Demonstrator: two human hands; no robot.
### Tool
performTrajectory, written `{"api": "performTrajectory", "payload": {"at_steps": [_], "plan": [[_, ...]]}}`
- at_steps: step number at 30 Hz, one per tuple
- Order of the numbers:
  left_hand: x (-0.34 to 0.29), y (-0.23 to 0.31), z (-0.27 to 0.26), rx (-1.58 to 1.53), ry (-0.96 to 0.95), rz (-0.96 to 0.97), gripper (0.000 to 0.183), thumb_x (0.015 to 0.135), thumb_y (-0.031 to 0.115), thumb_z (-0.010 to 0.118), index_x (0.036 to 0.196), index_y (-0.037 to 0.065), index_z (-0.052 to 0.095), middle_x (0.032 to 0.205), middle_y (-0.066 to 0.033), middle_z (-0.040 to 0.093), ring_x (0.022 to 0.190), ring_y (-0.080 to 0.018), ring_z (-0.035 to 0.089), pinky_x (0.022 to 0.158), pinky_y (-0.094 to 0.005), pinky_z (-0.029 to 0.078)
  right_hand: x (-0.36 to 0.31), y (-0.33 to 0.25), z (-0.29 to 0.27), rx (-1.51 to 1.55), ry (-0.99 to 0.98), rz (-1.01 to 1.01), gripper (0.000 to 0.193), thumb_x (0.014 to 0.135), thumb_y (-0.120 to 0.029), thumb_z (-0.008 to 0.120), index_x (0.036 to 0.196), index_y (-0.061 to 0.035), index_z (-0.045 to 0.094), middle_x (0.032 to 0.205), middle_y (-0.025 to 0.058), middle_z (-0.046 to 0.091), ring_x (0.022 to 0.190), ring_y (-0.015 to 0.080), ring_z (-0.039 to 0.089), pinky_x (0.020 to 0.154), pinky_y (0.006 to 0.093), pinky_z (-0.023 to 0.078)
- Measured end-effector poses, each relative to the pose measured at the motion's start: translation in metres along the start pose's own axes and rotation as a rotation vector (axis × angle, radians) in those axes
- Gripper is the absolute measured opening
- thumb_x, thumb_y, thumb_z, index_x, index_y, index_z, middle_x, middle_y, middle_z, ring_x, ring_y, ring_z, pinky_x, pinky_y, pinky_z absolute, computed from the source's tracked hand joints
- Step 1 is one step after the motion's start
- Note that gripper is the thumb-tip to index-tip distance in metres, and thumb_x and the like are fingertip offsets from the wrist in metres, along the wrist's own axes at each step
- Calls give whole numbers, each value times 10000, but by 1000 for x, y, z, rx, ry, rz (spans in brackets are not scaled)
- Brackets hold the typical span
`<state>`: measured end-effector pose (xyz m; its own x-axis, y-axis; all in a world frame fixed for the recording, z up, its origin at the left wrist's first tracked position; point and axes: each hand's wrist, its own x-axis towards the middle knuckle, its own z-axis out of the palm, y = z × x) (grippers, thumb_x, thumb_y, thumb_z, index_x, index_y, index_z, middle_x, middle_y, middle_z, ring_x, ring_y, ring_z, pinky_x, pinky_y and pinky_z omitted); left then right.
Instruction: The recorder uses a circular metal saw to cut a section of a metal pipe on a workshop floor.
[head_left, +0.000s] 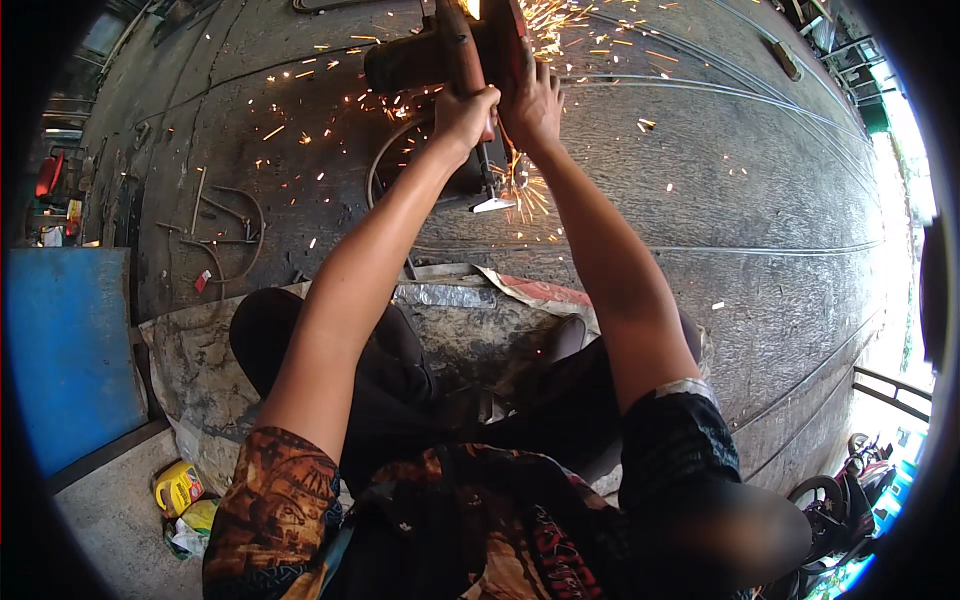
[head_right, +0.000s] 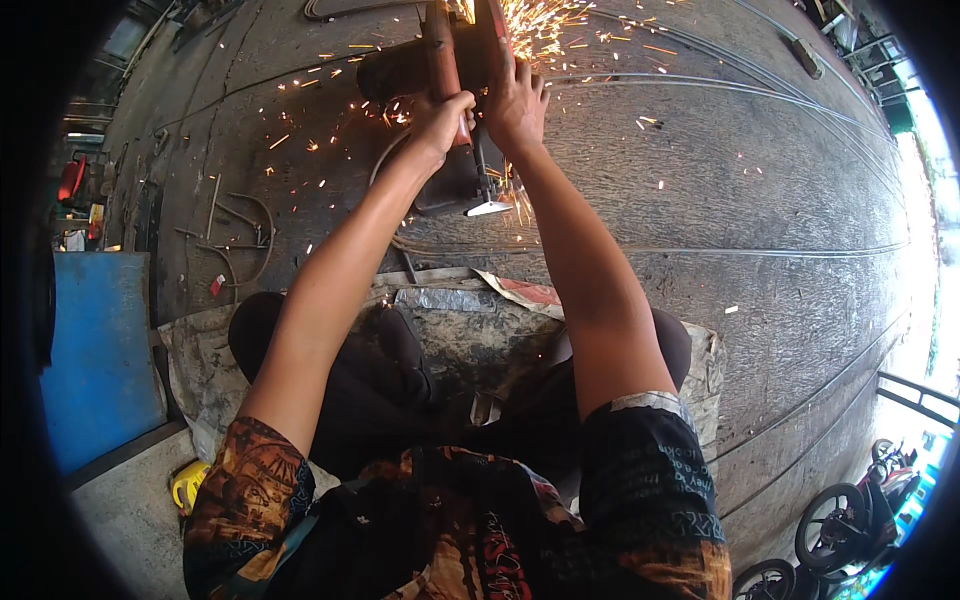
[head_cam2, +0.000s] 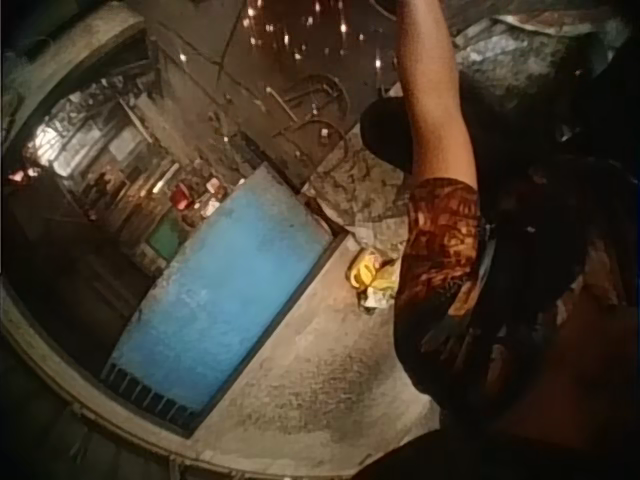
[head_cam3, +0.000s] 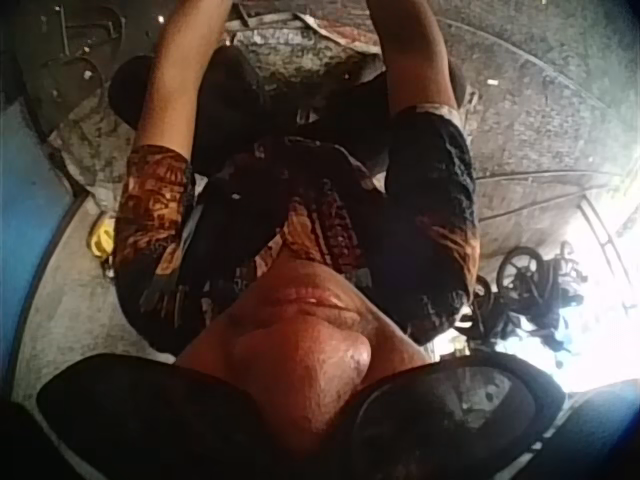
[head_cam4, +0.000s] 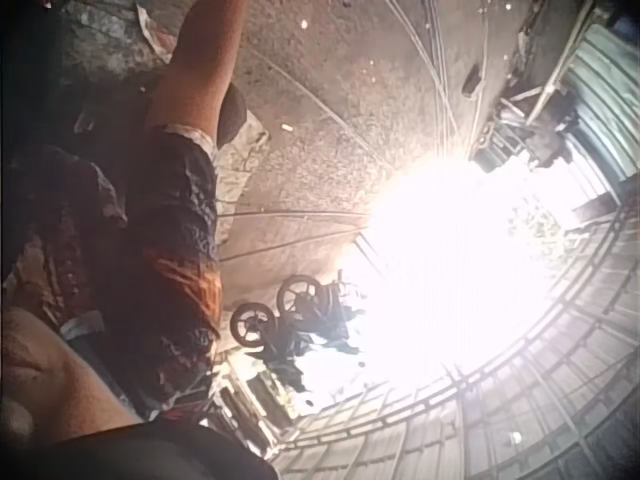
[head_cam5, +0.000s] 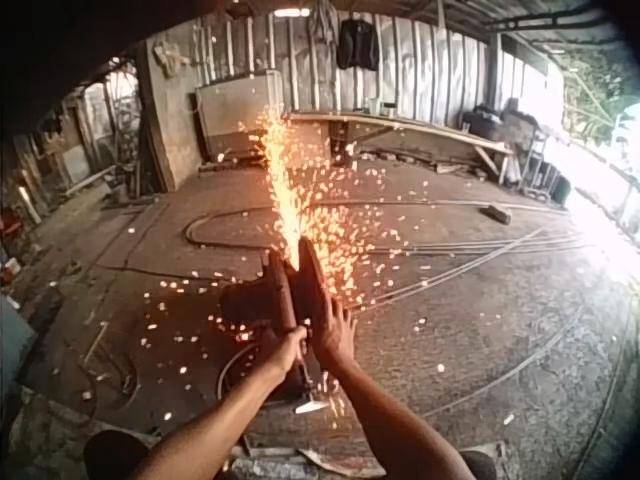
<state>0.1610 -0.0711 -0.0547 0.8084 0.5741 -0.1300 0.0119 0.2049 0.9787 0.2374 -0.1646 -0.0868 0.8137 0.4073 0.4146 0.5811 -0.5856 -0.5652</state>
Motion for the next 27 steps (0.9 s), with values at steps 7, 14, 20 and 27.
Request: {"api": "performTrajectory", "payload": {"at_steps": [7, 14, 20, 27], "plan": [[-2, 0, 1, -16, 9, 16, 134, 737, 77, 672, 784, 33, 555, 617, -44, 578, 501, -133, 564, 467, -293, 457, -1, -2, 0, -26, 33, -36, 749, 873, -236, 589, 1513, -191, 203, 1281, 200, 462, 1148, 452, 468, 965, 574, 364], [-2, 1, 1, 26, 3, 6, 127, 741, 87, 649, 790, 35, 544, 624, -51, 569, 513, -140, 572, 468, -289, 462, -1, -2, 0, -24, 34, -36, 750, 877, -257, 586, 1515, -189, 198, 1257, 211, 465, 1144, 449, 470, 952, 579, 365], [-1, -3, 2, -15, 0, -24, 165, 741, 69, 665, 848, 28, 546, 635, -41, 581, 509, -133, 570, 465, -291, 458, -2, -1, 0, -50, 27, -25, 754, 875, -269, 593, 1515, -195, 201, 1251, 195, 470, 1129, 441, 476, 947, 573, 369], [-8, -22, -3, -6, 11, 13, 237, 742, 58, 661, 936, 18, 531, 662, -45, 579, 503, -121, 554, 439, -287, 442, -14, 5, 7, -32, 28, -22, 760, 870, -275, 602, 1512, -198, 203, 1310, 169, 458, 1137, 422, 474, 945, 562, 374]]}}
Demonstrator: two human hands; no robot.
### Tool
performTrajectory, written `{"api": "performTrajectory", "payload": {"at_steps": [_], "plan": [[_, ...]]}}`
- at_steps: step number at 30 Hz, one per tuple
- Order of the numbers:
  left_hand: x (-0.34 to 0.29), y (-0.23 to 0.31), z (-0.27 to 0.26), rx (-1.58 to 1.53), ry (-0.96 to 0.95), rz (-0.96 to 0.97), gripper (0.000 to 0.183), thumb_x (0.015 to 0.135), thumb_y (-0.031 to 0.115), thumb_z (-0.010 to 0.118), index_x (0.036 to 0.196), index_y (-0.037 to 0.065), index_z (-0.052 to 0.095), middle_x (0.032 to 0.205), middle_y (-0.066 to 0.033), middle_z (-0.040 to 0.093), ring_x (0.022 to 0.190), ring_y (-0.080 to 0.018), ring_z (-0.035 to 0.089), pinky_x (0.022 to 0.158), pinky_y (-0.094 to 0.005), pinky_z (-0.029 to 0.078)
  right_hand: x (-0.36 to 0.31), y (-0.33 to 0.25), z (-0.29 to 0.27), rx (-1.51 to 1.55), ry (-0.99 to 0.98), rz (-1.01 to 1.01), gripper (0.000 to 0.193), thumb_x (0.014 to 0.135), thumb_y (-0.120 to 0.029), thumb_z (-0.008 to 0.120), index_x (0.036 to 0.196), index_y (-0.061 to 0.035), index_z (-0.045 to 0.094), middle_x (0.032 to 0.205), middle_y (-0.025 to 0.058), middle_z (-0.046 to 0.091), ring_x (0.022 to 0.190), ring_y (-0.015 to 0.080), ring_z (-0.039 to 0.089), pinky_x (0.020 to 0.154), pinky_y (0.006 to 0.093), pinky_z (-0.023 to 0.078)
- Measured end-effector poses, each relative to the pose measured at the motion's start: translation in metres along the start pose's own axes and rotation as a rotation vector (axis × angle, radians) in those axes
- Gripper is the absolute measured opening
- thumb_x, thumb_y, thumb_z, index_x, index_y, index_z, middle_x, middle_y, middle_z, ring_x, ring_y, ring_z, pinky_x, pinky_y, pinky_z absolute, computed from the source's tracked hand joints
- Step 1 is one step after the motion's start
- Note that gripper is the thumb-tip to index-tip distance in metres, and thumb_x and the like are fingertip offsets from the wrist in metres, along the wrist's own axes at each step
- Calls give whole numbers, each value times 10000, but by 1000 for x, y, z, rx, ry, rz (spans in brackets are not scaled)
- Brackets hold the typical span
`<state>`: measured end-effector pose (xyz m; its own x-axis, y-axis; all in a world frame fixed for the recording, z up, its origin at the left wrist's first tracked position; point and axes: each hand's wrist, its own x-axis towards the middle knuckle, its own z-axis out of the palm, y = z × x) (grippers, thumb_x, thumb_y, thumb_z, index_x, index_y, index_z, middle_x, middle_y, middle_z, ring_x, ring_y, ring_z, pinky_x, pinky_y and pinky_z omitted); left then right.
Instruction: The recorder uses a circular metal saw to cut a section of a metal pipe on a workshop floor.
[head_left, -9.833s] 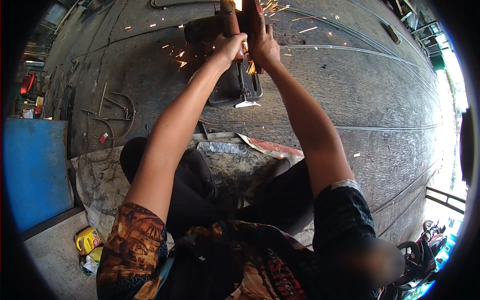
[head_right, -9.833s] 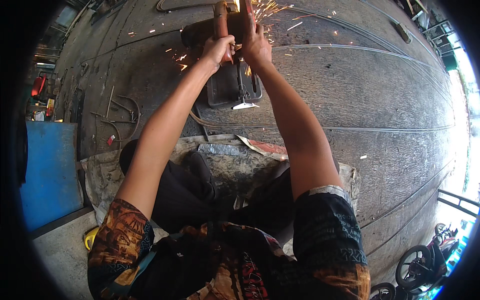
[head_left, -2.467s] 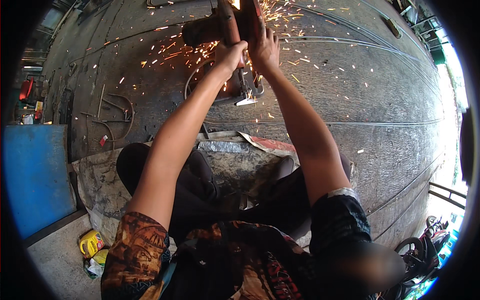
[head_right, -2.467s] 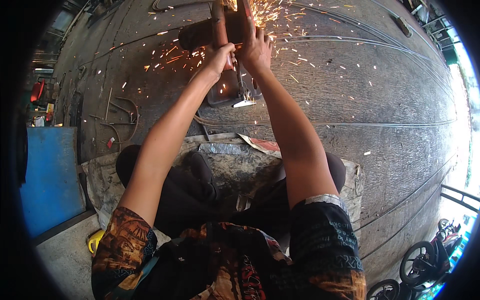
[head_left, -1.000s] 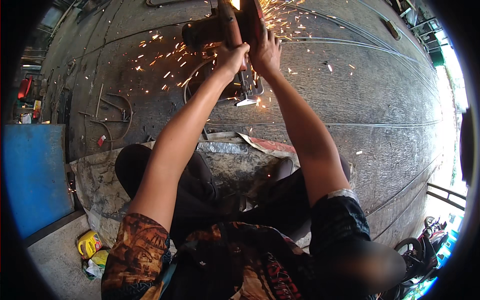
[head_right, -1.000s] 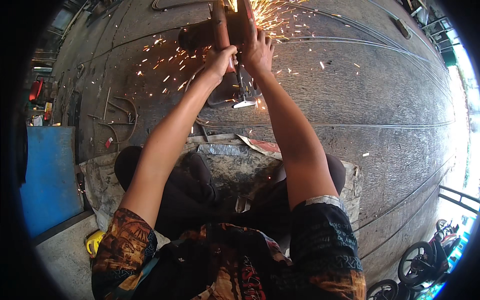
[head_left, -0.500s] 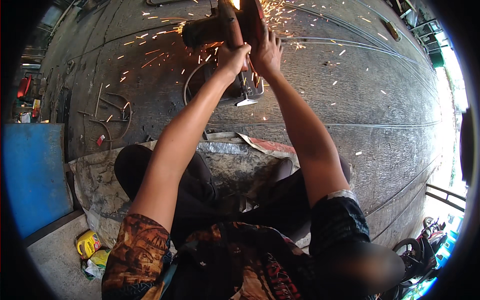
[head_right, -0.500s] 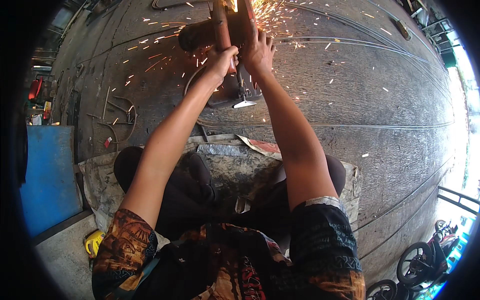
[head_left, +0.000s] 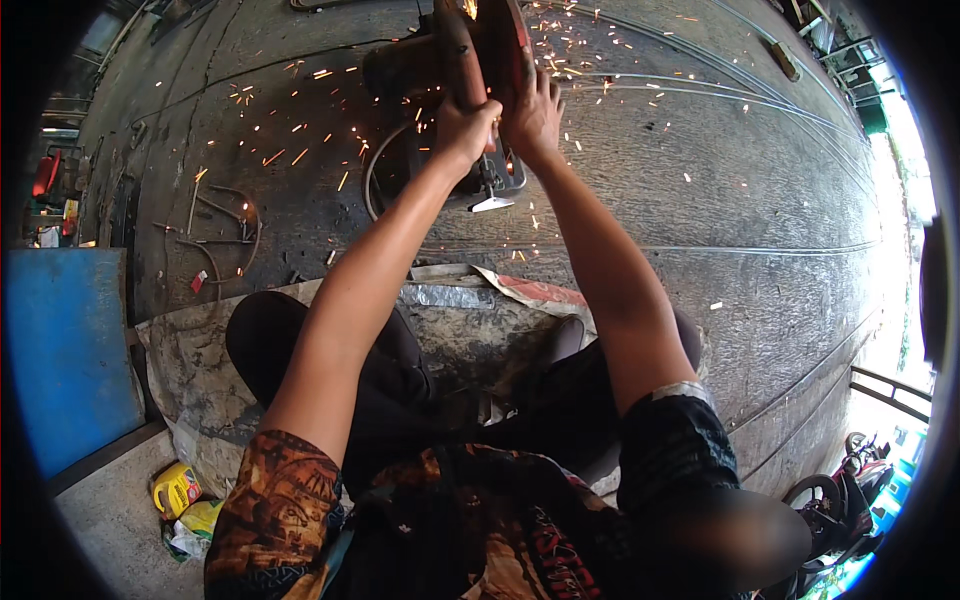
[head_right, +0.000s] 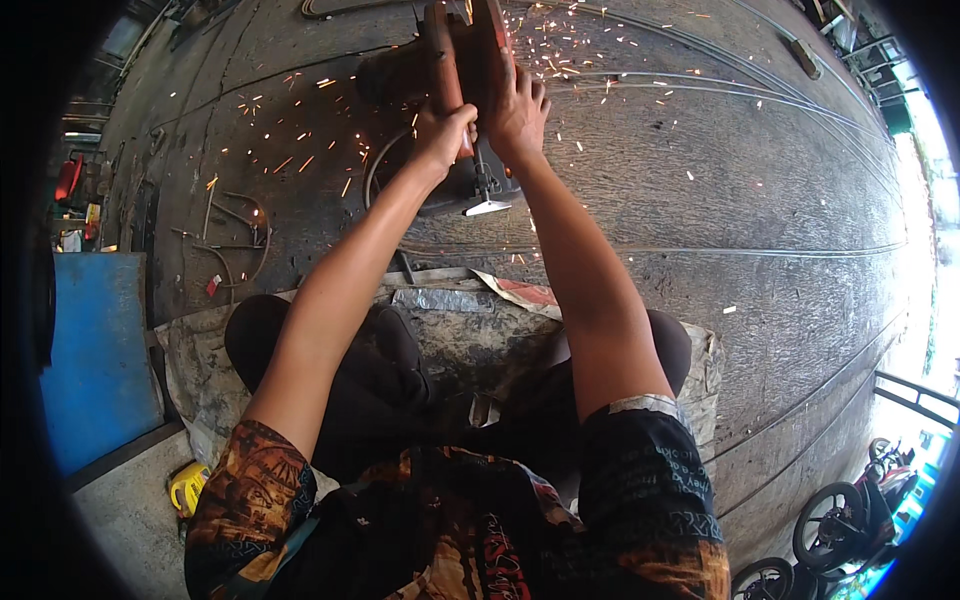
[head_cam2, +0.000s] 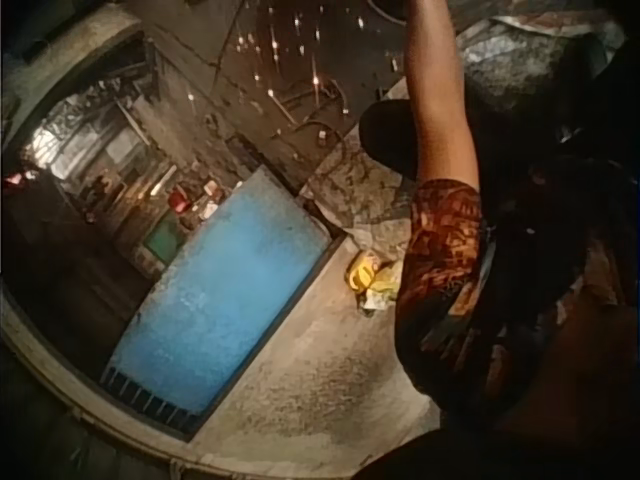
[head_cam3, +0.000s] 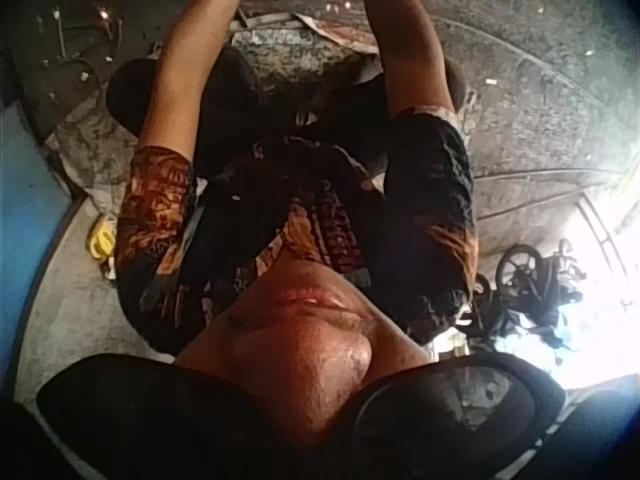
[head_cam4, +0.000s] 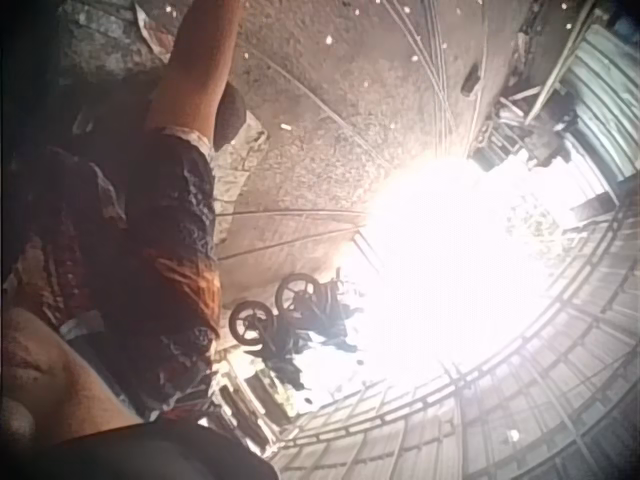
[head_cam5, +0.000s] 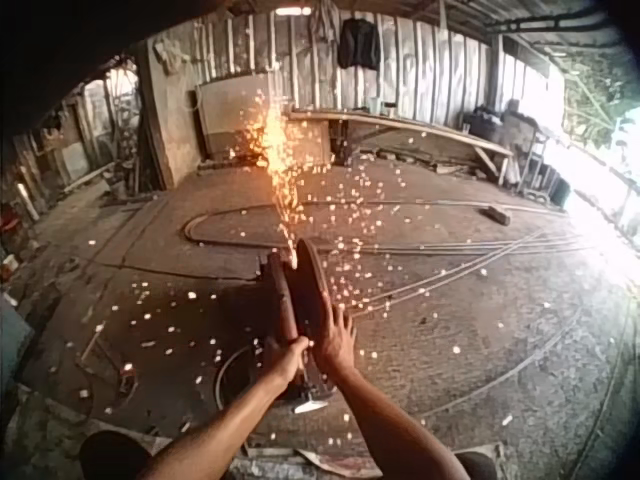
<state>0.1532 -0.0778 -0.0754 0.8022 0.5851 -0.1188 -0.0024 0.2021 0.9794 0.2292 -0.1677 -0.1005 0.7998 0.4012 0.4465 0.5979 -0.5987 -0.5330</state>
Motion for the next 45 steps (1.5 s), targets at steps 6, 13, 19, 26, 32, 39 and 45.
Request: {"api": "performTrajectory", "payload": {"at_steps": [6, 13, 19, 26, 32, 39, 45], "plan": [[-7, -18, -2, -57, 14, -9, 317, 734, 37, 673, 1003, 3, 510, 651, -41, 557, 471, -117, 535, 403, -277, 418, -14, 5, 5, -8, -17, -12, 694, 913, -325, 529, 1506, -133, 224, 1376, 171, 428, 1192, 416, 438, 1002, 543, 340], [-2, 4, 5, -54, 32, -5, 267, 735, 54, 670, 954, 11, 523, 621, -38, 552, 448, -127, 530, 394, -284, 417, 1, -3, -5, -47, -38, 14, 770, 881, -313, 580, 1524, -201, 171, 1384, 142, 411, 1176, 404, 450, 966, 547, 365], [26, 75, 10, 177, -34, -129, 123, 697, 130, 647, 710, 15, 605, 616, -58, 583, 505, -154, 579, 478, -290, 480, 55, -26, -37, -83, -167, 45, 784, 887, -291, 541, 1532, -254, 98, 1367, 185, 426, 1201, 458, 457, 964, 601, 369], [134, 128, -2, 148, -300, -257, 136, 717, 178, 538, 606, 113, 494, 550, -59, 505, 444, -205, 480, 448, -310, 420, 133, -67, -58, -39, -268, 106, 837, 854, -367, 611, 1519, -294, 108, 1393, 212, 439, 1267, 477, 428, 1019, 632, 340], [160, 154, 14, 230, -329, -223, 100, 655, 166, 540, 590, 97, 512, 556, -62, 526, 471, -216, 511, 466, -338, 444, 170, -54, -55, -77, -291, 139, 729, 912, -360, 525, 1515, -310, 120, 1364, 218, 485, 1235, 450, 486, 1006, 602, 373], [172, 181, 23, 348, -269, -255, 122, 624, 180, 551, 565, 96, 484, 522, -84, 509, 444, -251, 498, 448, -359, 444, 207, -40, -42, -259, -411, 146, 814, 889, -253, 592, 1522, -267, 80, 1427, 219, 429, 1321, 429, 406, 1044, 567, 364], [182, 204, 14, 316, -335, -306, 111, 625, 170, 544, 570, 93, 486, 527, -103, 499, 415, -271, 470, 423, -383, 440, 208, -74, -69, -170, -427, 112, 894, 865, -167, 607, 1521, -260, 7, 1434, 236, 412, 1340, 436, 375, 1060, 558, 352]]}}
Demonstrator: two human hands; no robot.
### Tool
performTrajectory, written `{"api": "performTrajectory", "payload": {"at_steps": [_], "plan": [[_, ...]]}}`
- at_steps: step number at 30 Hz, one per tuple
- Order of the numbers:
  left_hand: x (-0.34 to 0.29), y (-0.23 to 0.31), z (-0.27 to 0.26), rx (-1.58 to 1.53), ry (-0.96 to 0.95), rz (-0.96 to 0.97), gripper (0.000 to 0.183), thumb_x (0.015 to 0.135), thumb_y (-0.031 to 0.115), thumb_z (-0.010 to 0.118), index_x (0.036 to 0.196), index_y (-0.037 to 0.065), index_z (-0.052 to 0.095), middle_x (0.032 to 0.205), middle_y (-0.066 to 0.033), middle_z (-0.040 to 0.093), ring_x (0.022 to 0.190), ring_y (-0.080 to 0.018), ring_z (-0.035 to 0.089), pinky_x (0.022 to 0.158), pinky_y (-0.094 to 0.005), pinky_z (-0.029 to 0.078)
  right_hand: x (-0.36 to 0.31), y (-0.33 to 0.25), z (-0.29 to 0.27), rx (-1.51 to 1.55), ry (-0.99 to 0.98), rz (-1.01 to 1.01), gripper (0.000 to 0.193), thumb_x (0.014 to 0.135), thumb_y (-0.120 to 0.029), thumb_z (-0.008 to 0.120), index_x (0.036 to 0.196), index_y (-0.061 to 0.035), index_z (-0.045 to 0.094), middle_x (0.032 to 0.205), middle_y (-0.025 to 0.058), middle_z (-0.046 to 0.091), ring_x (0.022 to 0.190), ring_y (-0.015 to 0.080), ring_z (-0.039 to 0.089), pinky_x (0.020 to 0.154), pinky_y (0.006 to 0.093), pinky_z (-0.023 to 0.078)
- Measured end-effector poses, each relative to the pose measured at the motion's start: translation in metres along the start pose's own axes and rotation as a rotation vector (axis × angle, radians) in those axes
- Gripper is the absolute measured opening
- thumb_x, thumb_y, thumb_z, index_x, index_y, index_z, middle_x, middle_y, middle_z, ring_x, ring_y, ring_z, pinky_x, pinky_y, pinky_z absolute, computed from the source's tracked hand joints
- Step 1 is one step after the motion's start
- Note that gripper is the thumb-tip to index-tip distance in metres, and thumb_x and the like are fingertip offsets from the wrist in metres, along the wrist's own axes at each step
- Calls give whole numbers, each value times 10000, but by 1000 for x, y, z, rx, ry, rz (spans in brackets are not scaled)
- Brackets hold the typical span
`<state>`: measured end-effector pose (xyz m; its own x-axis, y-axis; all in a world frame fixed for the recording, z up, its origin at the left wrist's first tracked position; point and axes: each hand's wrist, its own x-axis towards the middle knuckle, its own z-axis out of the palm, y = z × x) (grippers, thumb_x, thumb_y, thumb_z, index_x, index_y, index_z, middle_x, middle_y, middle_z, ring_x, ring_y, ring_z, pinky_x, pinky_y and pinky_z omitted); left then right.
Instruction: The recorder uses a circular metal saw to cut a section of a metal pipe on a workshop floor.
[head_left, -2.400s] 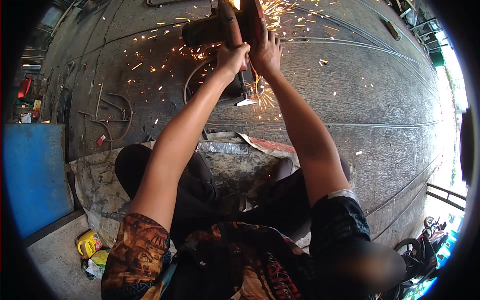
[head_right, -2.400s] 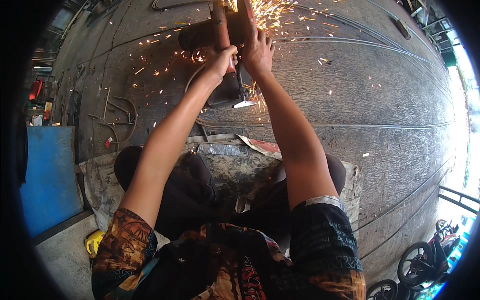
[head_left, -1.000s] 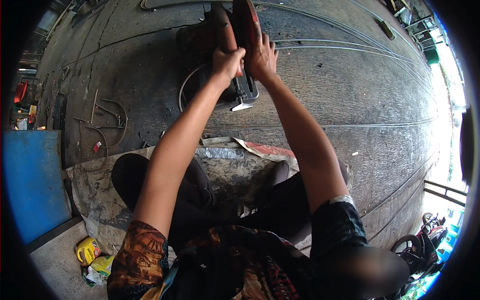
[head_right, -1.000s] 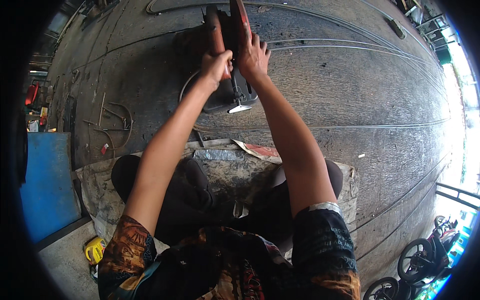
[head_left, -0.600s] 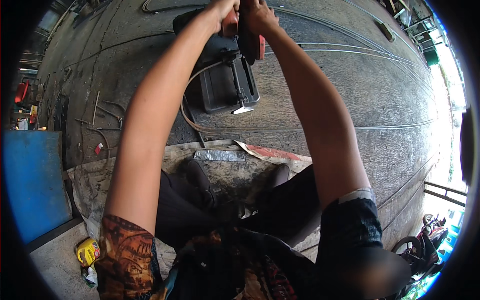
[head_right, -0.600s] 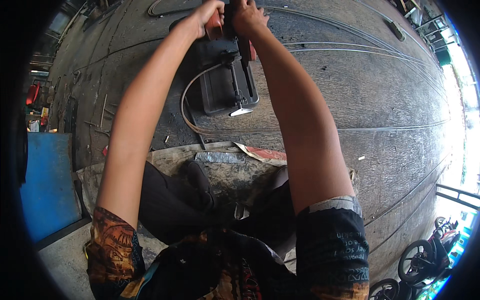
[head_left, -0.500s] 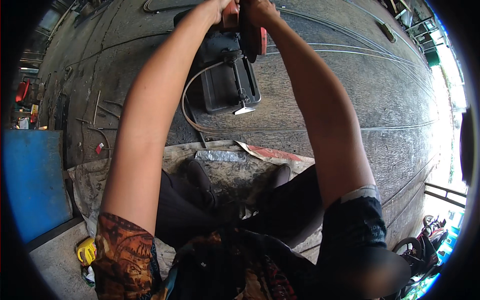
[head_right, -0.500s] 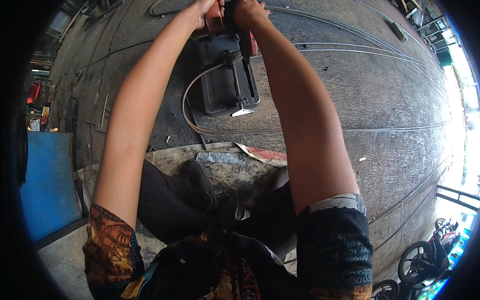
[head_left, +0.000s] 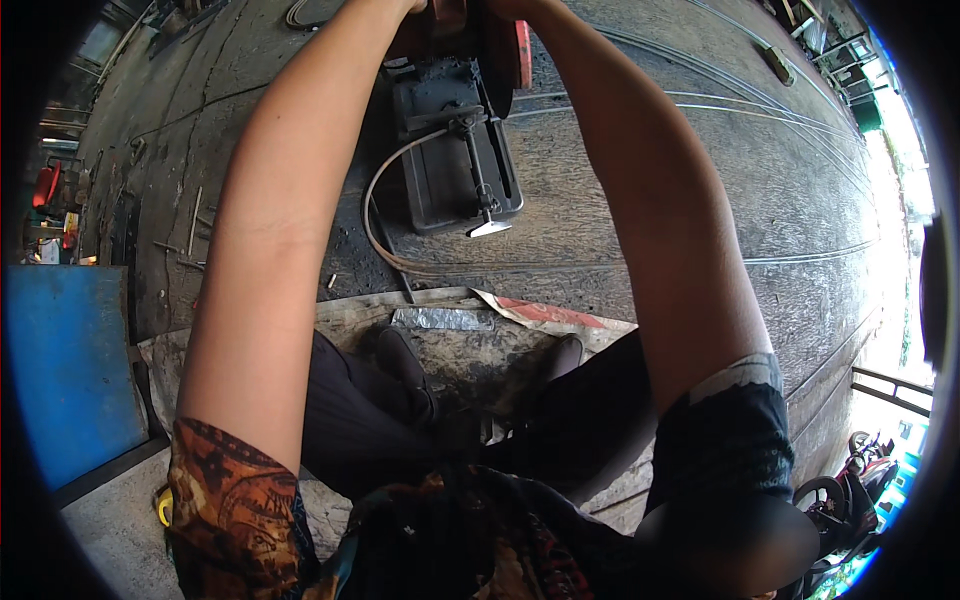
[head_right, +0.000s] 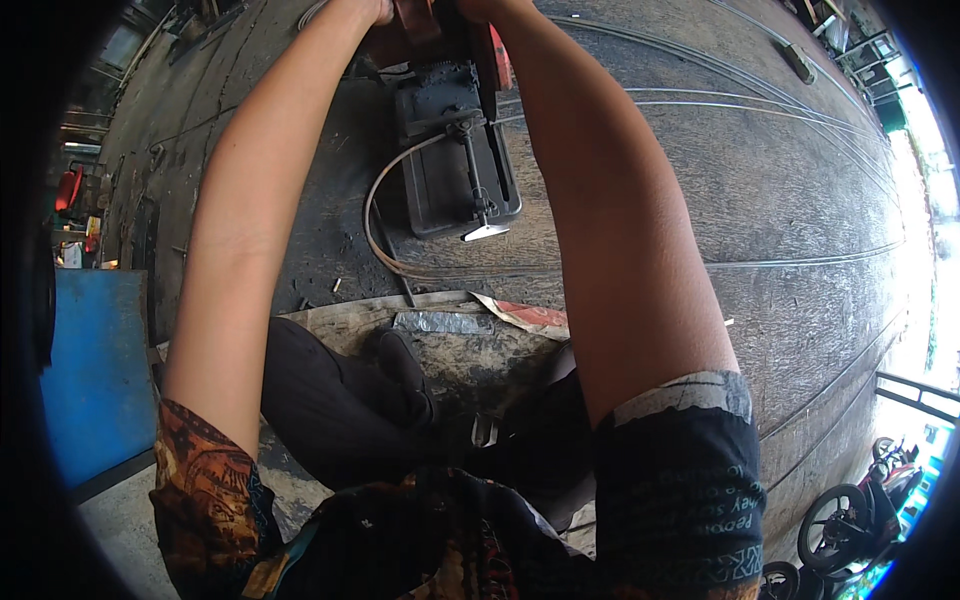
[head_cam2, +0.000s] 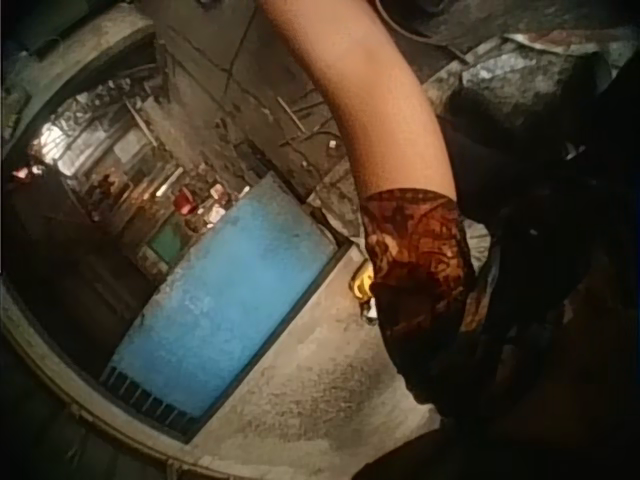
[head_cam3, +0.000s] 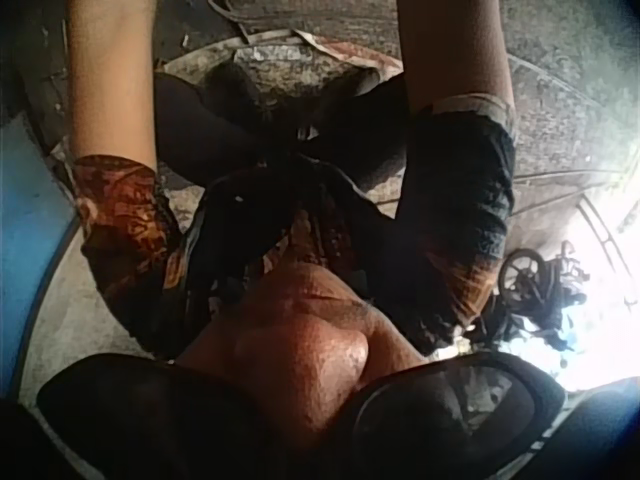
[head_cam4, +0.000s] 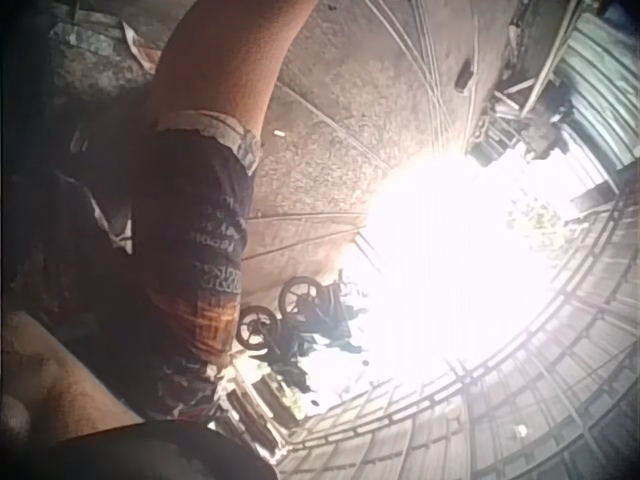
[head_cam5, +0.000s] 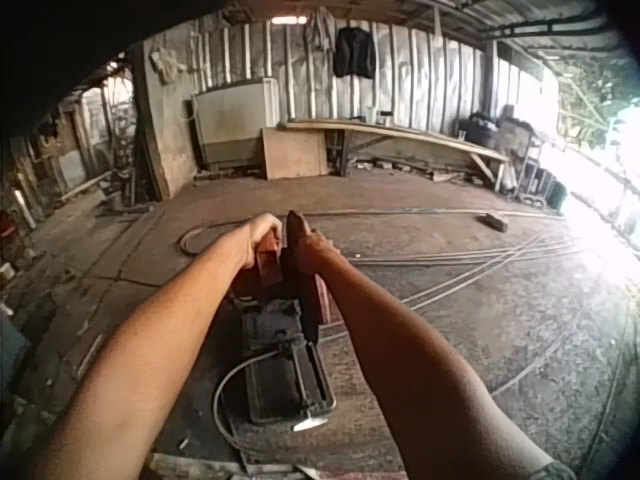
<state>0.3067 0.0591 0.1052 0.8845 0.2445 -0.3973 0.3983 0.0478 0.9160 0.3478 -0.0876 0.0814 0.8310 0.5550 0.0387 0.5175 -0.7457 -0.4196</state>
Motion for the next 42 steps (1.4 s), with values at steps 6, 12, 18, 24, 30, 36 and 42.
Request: {"api": "performTrajectory", "payload": {"at_steps": [6, 12, 18, 24, 30, 36, 42], "plan": [[4, 3, 11, 49, 33, -23, 123, 614, 168, 550, 557, 83, 483, 518, -103, 501, 416, -271, 473, 422, -387, 444, 15, 15, 4, -6, -24, 9, 949, 862, -139, 596, 1514, -321, -68, 1455, 253, 374, 1319, 453, 396, 1062, 550, 354], [-1, -14, 5, 42, 20, 6, 121, 618, 172, 553, 559, 85, 492, 515, -91, 500, 417, -264, 475, 429, -390, 444, -5, 9, 13, 55, 9, 1, 929, 879, -161, 580, 1513, -349, -72, 1476, 231, 353, 1331, 445, 384, 1066, 547, 348], [-12, -12, 15, 25, 61, -15, 125, 639, 175, 554, 564, 92, 498, 516, -77, 504, 416, -251, 474, 425, -379, 430, -10, 10, 10, 66, 31, 13, 893, 901, -206, 567, 1513, -357, -66, 1474, 226, 357, 1332, 452, 378, 1067, 550, 345], [-19, -12, 18, 49, 101, 36, 133, 654, 189, 548, 565, 102, 501, 521, -80, 512, 417, -247, 476, 427, -379, 433, 0, 16, 16, 86, 37, 12, 890, 898, -211, 560, 1513, -358, -65, 1465, 232, 367, 1324, 458, 385, 1063, 553, 345], [-27, -25, 23, -23, 7, -40, 151, 674, 217, 531, 585, 98, 504, 522, -88, 510, 419, -255, 479, 443, -390, 462, -9, 22, 24, 72, 58, -34, 853, 907, -229, 530, 1516, -350, -54, 1450, 249, 381, 1300, 479, 403, 1053, 564, 348], [-24, -30, 20, 11, 8, -39, 155, 686, 235, 536, 643, 88, 511, 556, -89, 518, 465, -247, 497, 447, -400, 464, -14, 25, 20, 92, 45, -88, 857, 906, -241, 534, 1514, -341, -61, 1430, 315, 365, 1278, 506, 411, 1045, 591, 336], [-33, -47, 40, 228, 782, 245, 443, 756, 391, 618, 932, -16, 613, 802, -177, 672, 712, -333, 661, 643, -444, 540, -2, 40, 36, 99, 108, -164, 839, 919, -268, 506, 1514, -325, -81, 1435, 356, 324, 1257, 542, 406, 1047, 607, 319]]}}
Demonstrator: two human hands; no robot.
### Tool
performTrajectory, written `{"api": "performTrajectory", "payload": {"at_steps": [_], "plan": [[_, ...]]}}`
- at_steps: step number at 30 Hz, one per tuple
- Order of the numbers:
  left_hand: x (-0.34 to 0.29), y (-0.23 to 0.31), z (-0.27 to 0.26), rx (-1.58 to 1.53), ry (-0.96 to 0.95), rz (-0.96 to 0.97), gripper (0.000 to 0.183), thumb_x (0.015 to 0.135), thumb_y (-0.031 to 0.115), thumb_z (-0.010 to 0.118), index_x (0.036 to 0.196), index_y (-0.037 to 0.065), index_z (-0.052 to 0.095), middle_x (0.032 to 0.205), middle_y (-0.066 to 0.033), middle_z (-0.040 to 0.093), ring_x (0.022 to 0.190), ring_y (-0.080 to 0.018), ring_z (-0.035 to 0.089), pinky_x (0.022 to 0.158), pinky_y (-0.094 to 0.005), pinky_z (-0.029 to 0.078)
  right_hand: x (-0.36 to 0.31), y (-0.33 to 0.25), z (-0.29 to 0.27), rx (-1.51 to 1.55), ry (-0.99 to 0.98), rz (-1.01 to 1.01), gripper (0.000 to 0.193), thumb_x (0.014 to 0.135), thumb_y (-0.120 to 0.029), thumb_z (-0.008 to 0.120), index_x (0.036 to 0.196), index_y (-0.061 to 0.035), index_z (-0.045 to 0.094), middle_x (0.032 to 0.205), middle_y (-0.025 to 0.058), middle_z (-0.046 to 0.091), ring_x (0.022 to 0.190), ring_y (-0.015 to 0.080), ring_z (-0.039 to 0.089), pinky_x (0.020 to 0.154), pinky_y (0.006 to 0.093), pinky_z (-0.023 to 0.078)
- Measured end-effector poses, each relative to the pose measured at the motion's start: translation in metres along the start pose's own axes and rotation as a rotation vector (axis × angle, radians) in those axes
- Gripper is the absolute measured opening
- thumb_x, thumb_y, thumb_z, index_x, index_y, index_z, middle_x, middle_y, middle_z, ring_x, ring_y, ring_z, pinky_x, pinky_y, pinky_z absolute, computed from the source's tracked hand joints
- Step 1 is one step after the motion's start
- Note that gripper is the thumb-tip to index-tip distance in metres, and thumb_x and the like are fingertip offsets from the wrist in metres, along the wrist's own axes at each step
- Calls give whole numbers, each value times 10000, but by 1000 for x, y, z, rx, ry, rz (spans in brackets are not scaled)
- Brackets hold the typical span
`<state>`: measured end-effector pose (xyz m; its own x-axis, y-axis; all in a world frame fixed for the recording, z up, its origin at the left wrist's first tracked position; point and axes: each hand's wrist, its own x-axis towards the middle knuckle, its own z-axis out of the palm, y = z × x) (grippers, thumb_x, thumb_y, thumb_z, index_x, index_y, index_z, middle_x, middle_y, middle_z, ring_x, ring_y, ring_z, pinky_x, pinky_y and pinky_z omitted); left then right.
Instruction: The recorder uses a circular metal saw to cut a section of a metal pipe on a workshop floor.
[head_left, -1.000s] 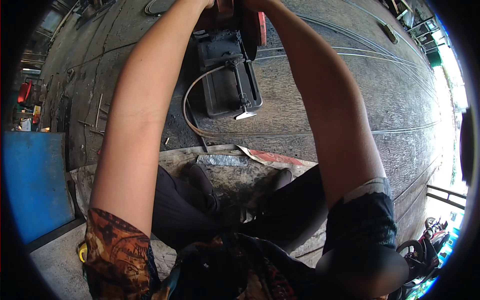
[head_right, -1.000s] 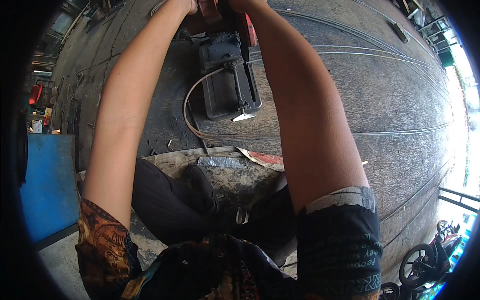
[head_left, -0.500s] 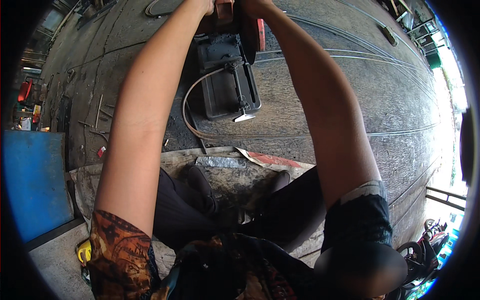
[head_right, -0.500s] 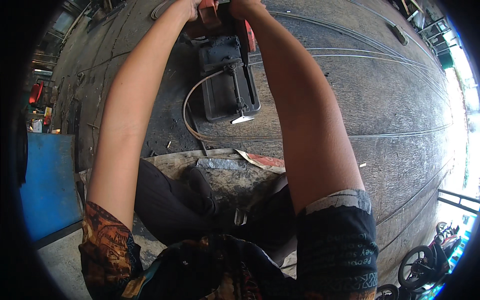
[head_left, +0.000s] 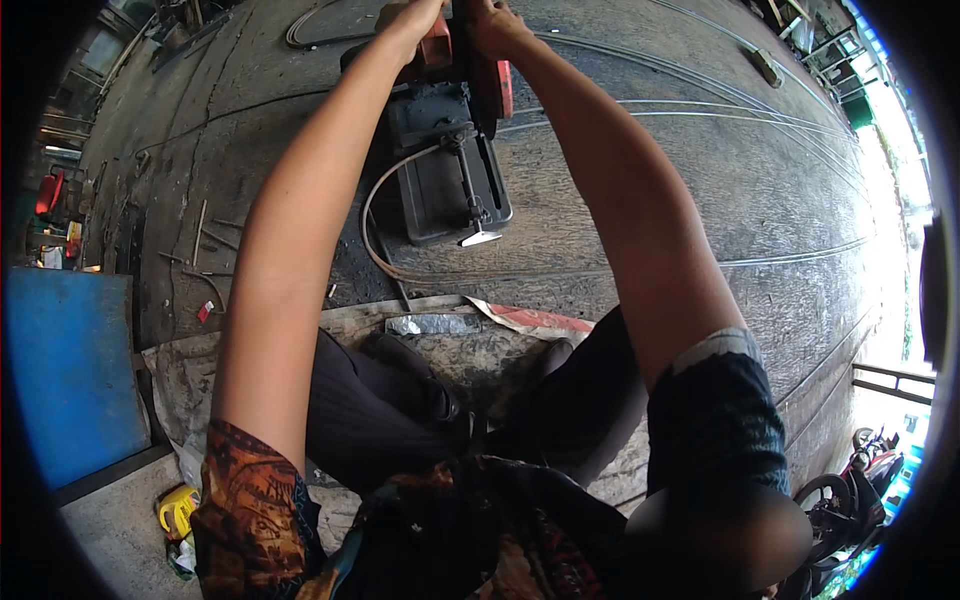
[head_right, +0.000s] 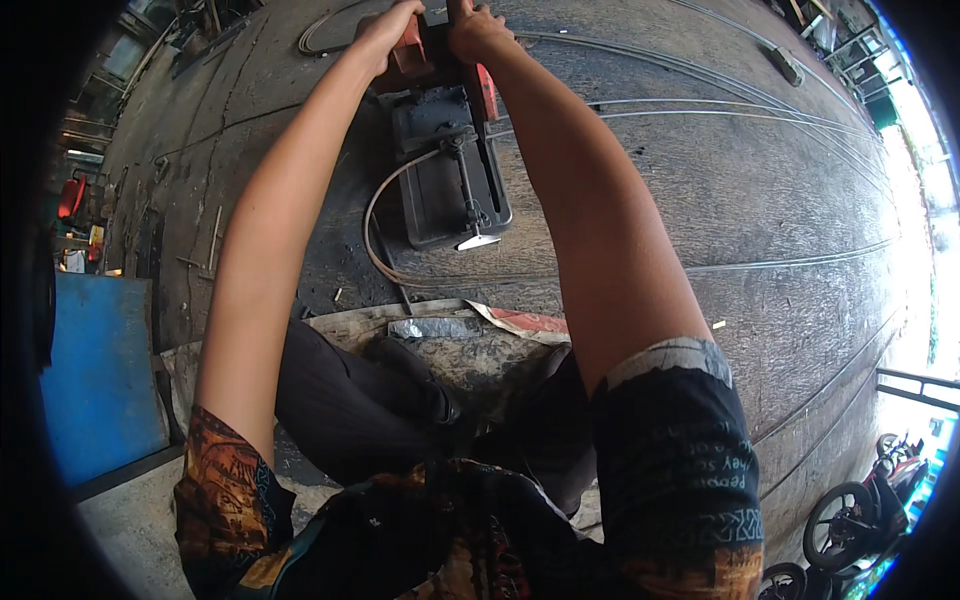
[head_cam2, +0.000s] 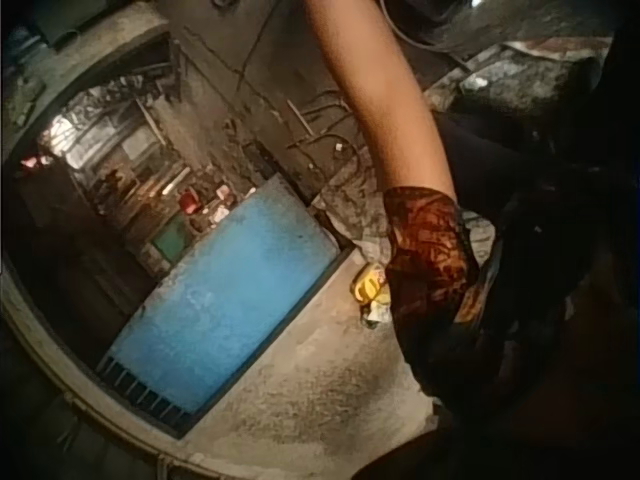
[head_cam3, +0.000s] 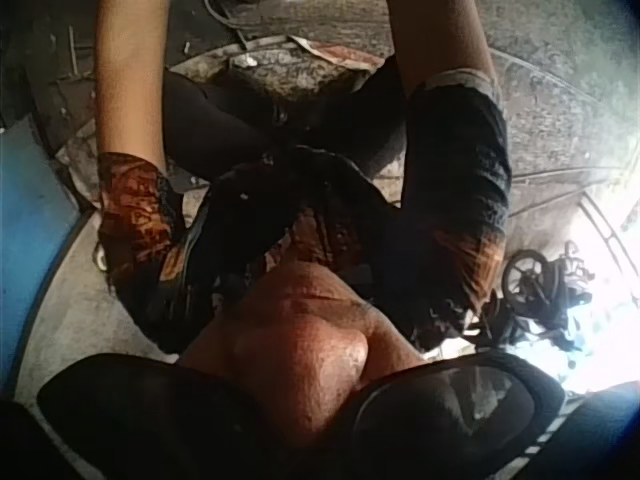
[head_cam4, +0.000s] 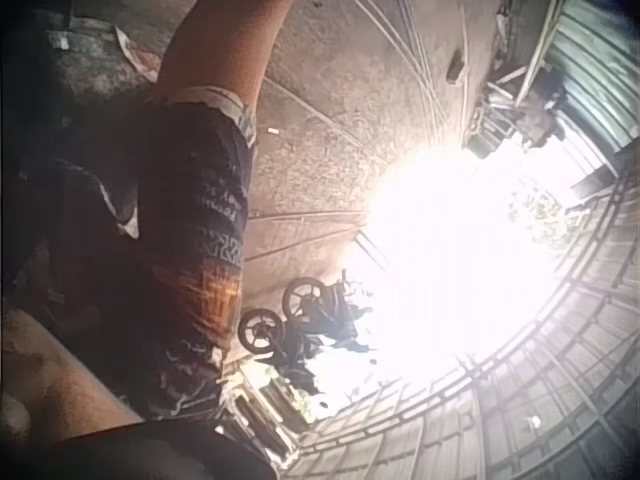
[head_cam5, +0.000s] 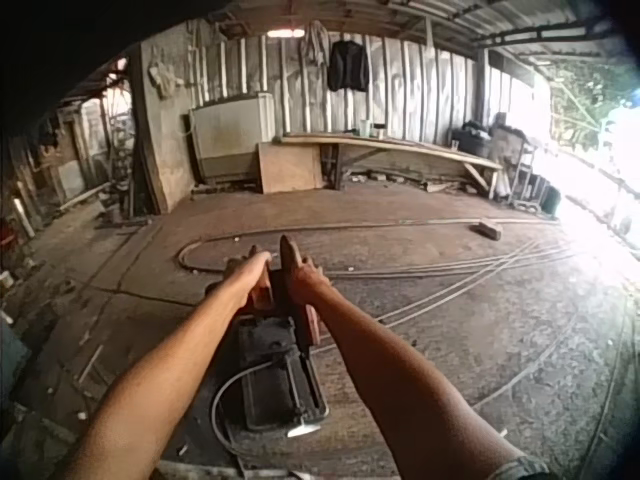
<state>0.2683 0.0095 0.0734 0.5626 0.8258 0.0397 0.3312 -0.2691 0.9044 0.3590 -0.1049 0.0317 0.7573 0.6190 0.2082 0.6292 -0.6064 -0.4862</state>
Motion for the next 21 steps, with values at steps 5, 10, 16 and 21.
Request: {"api": "performTrajectory", "payload": {"at_steps": [5, 10, 16, 21], "plan": [[-39, -1, -24, 76, -185, 169, 521, 799, 440, 582, 1060, -11, 611, 991, -260, 669, 957, -371, 662, 804, -450, 512, -11, -15, -4, 27, -47, 0, 810, 915, -272, 499, 1521, -259, -38, 1384, 364, 383, 1236, 536, 431, 1046, 584, 334], [-5, -12, -8, 218, -18, 295, 513, 829, 420, 522, 1101, -9, 591, 1045, -283, 646, 1019, -429, 619, 857, -493, 493, 10, -4, 16, -49, -1, -21, 788, 911, -302, 502, 1517, -181, 14, 1331, 356, 439, 1201, 535, 462, 987, 589, 386], [-24, 8, 20, 176, -81, 411, 538, 836, 411, 525, 1145, -26, 575, 1132, -316, 601, 1099, -463, 562, 915, -507, 467, 53, 68, 23, -258, -12, -165, 808, 902, -278, 518, 1512, -129, 10, 1291, 307, 507, 1149, 522, 500, 939, 603, 410], [4, -29, -12, 215, 32, 403, 570, 830, 424, 556, 1144, -52, 580, 1140, -322, 596, 1104, -463, 560, 918, -497, 459, 22, 2, 31, -12, -11, -221, 865, 902, -242, 510, 1516, -149, -91, 1343, 312, 472, 1222, 512, 457, 978, 618, 366]]}}
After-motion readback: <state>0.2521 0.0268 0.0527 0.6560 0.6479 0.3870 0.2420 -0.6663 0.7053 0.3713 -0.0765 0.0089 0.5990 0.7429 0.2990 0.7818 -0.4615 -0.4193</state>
